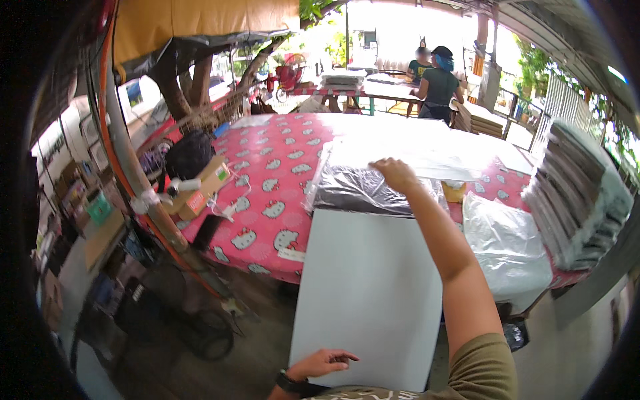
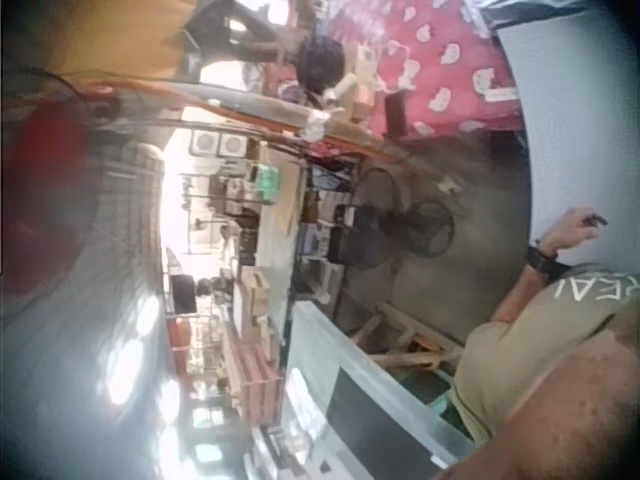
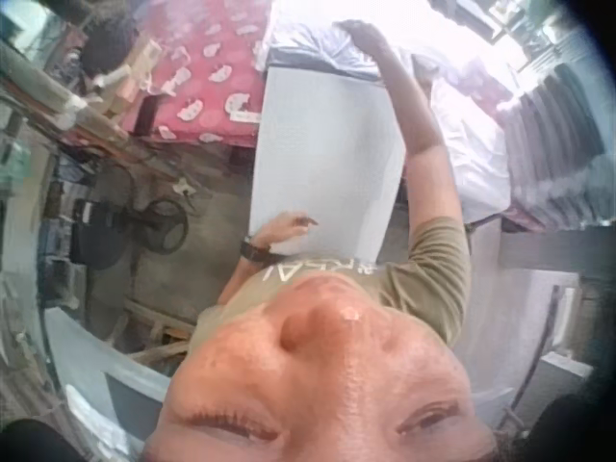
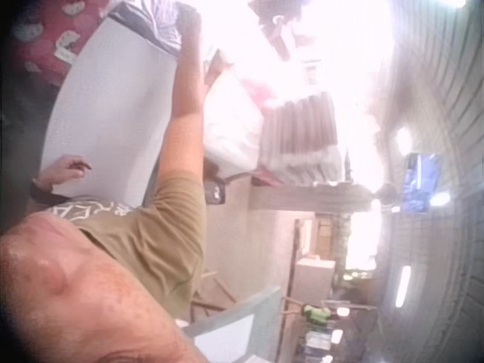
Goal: The person places a black paper sheet inside a plastic sleeve, then repeats the process with a white paper sheet, handling one item at a time by hand on a table.
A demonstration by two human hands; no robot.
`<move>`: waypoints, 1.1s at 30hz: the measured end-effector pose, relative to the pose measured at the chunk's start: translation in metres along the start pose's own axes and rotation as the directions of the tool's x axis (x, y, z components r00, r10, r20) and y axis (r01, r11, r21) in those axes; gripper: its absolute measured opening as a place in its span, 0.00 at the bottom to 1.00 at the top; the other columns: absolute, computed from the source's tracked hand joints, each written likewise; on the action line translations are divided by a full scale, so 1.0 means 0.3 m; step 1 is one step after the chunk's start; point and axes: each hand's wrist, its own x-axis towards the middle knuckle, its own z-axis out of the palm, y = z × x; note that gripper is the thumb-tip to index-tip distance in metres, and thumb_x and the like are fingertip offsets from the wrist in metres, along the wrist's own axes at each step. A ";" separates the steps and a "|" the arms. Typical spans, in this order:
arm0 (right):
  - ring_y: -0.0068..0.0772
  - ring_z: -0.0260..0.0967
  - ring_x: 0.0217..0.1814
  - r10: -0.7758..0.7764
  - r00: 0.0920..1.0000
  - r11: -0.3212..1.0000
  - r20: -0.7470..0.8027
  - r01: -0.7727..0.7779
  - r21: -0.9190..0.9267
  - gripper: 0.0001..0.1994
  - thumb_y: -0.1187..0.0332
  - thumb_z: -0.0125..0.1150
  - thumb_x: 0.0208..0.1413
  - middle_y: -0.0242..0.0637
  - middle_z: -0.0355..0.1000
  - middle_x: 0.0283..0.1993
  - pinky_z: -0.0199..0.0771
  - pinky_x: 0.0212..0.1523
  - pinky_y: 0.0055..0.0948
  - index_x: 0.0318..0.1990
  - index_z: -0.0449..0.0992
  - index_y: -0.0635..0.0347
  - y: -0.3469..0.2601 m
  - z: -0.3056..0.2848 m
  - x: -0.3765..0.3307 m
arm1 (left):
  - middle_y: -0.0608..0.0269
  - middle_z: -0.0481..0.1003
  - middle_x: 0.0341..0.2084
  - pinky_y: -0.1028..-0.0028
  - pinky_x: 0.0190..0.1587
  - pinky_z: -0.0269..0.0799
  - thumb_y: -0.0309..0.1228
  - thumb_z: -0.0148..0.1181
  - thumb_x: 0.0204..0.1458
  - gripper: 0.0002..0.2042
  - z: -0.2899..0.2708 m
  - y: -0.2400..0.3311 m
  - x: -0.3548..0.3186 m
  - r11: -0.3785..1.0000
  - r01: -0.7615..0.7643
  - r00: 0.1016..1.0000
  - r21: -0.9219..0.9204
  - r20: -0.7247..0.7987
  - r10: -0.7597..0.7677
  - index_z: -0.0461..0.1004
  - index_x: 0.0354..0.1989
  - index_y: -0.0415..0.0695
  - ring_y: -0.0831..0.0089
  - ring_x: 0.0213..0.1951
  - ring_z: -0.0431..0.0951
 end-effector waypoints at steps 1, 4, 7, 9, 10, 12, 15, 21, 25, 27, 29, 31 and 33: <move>0.43 0.65 0.46 0.008 0.995 0.999 0.103 -0.013 0.050 0.19 0.76 0.44 0.47 0.39 0.69 0.44 0.64 0.47 0.35 0.47 0.68 0.49 -0.039 0.064 0.023 | 0.69 0.68 0.31 0.80 0.40 0.62 0.28 0.49 0.51 0.16 -0.011 -0.001 -0.019 0.999 0.028 0.999 -0.016 -0.030 -0.028 0.65 0.49 0.45 0.82 0.34 0.64; 0.44 0.65 0.45 -0.042 0.984 0.948 0.174 -0.016 0.317 0.17 0.72 0.45 0.48 0.40 0.68 0.45 0.64 0.47 0.36 0.47 0.69 0.48 -0.194 0.313 0.146 | 0.68 0.68 0.31 0.81 0.40 0.61 0.27 0.48 0.50 0.19 -0.016 -0.020 -0.111 0.993 0.047 0.986 -0.108 -0.154 -0.064 0.61 0.53 0.46 0.81 0.34 0.65; 0.47 0.65 0.46 -0.034 0.980 0.903 0.195 -0.054 0.427 0.16 0.71 0.45 0.50 0.44 0.67 0.46 0.62 0.48 0.35 0.48 0.69 0.52 -0.237 0.452 0.138 | 0.68 0.68 0.32 0.81 0.40 0.61 0.26 0.48 0.49 0.20 -0.026 0.018 -0.147 0.994 0.100 0.985 -0.042 -0.138 -0.105 0.61 0.53 0.47 0.82 0.35 0.64; 0.45 0.66 0.45 0.000 0.989 0.943 0.148 -0.050 0.329 0.17 0.70 0.46 0.49 0.41 0.68 0.47 0.63 0.48 0.32 0.48 0.69 0.51 0.093 0.610 -0.002 | 0.68 0.68 0.33 0.81 0.40 0.61 0.26 0.48 0.49 0.20 -0.034 0.050 -0.084 0.997 0.069 0.998 0.029 0.012 -0.069 0.62 0.53 0.47 0.82 0.35 0.65; 0.43 0.66 0.44 0.139 0.930 0.766 0.341 -0.320 0.558 0.17 0.69 0.48 0.48 0.41 0.68 0.47 0.64 0.47 0.31 0.49 0.69 0.50 0.020 0.583 -0.001 | 0.68 0.69 0.33 0.82 0.39 0.61 0.26 0.48 0.48 0.20 -0.033 0.049 -0.104 0.995 0.095 0.995 0.033 -0.006 -0.095 0.63 0.52 0.48 0.82 0.35 0.65; 0.40 0.67 0.43 0.174 0.848 0.463 0.502 -0.520 0.718 0.19 0.67 0.51 0.46 0.43 0.69 0.45 0.65 0.44 0.30 0.49 0.68 0.50 -0.033 0.532 0.010 | 0.69 0.69 0.33 0.82 0.39 0.62 0.26 0.49 0.48 0.19 -0.048 0.035 -0.114 0.991 0.127 0.989 0.035 -0.086 -0.124 0.64 0.52 0.48 0.82 0.34 0.65; 0.45 0.67 0.43 0.310 0.949 0.607 -0.066 -0.144 0.781 0.14 0.73 0.49 0.45 0.46 0.69 0.43 0.64 0.47 0.32 0.42 0.72 0.59 -0.135 0.336 -0.065 | 0.69 0.70 0.32 0.81 0.38 0.62 0.25 0.51 0.47 0.18 -0.041 0.071 -0.124 0.984 0.176 0.973 0.014 -0.155 -0.172 0.65 0.50 0.45 0.82 0.33 0.66; 0.21 0.68 0.33 0.702 0.708 0.444 -0.084 -0.341 0.829 0.08 0.76 0.54 0.46 0.37 0.72 0.30 0.68 0.35 0.21 0.36 0.73 0.65 -0.094 0.081 -0.725 | 0.66 0.71 0.28 0.80 0.35 0.65 0.24 0.53 0.47 0.16 -0.014 0.020 -0.040 0.998 0.060 0.974 -0.028 -0.217 -0.064 0.68 0.46 0.43 0.81 0.30 0.68; 0.25 0.68 0.30 0.958 0.251 0.274 -0.138 -0.665 0.694 0.11 0.73 0.60 0.40 0.39 0.72 0.28 0.67 0.32 0.23 0.33 0.71 0.67 -0.068 0.077 -1.238 | 0.61 0.70 0.33 0.76 0.43 0.63 0.23 0.48 0.48 0.13 -0.008 0.001 -0.020 0.976 -0.088 0.476 0.197 -0.853 0.215 0.67 0.43 0.36 0.74 0.38 0.69; 0.29 0.68 0.34 0.979 0.183 0.197 -0.089 -0.740 0.644 0.15 0.70 0.64 0.37 0.40 0.70 0.31 0.67 0.35 0.26 0.35 0.70 0.65 -0.120 0.113 -1.386 | 0.57 0.69 0.39 0.73 0.49 0.59 0.25 0.46 0.50 0.14 -0.068 0.023 -0.002 0.919 0.120 0.159 0.375 -0.921 0.355 0.65 0.45 0.35 0.71 0.44 0.67; 0.34 0.66 0.38 0.972 0.178 0.234 -0.154 -0.803 0.549 0.19 0.68 0.66 0.34 0.41 0.68 0.34 0.66 0.39 0.29 0.36 0.68 0.64 -0.158 0.165 -1.447 | 0.55 0.67 0.43 0.72 0.52 0.57 0.26 0.44 0.52 0.15 -0.146 -0.044 -0.026 0.939 0.128 0.134 0.319 -0.944 0.303 0.63 0.48 0.34 0.69 0.47 0.66; 0.40 0.63 0.42 0.913 0.253 0.372 -0.321 -0.839 0.398 0.23 0.66 0.68 0.32 0.42 0.66 0.37 0.63 0.43 0.33 0.38 0.67 0.62 -0.206 0.237 -1.409 | 0.54 0.67 0.45 0.73 0.51 0.58 0.27 0.42 0.53 0.16 -0.221 -0.180 -0.072 0.996 -0.046 0.250 0.072 -0.965 0.081 0.62 0.49 0.33 0.69 0.47 0.66; 0.45 0.59 0.45 0.930 0.225 0.341 -0.291 -0.824 0.452 0.21 0.67 0.66 0.35 0.43 0.64 0.40 0.60 0.46 0.35 0.39 0.67 0.62 -0.202 0.286 -1.380 | 0.55 0.65 0.47 0.73 0.50 0.59 0.30 0.40 0.55 0.18 -0.185 -0.150 -0.073 0.913 -0.305 0.479 -0.270 -0.872 -0.098 0.59 0.51 0.32 0.68 0.47 0.66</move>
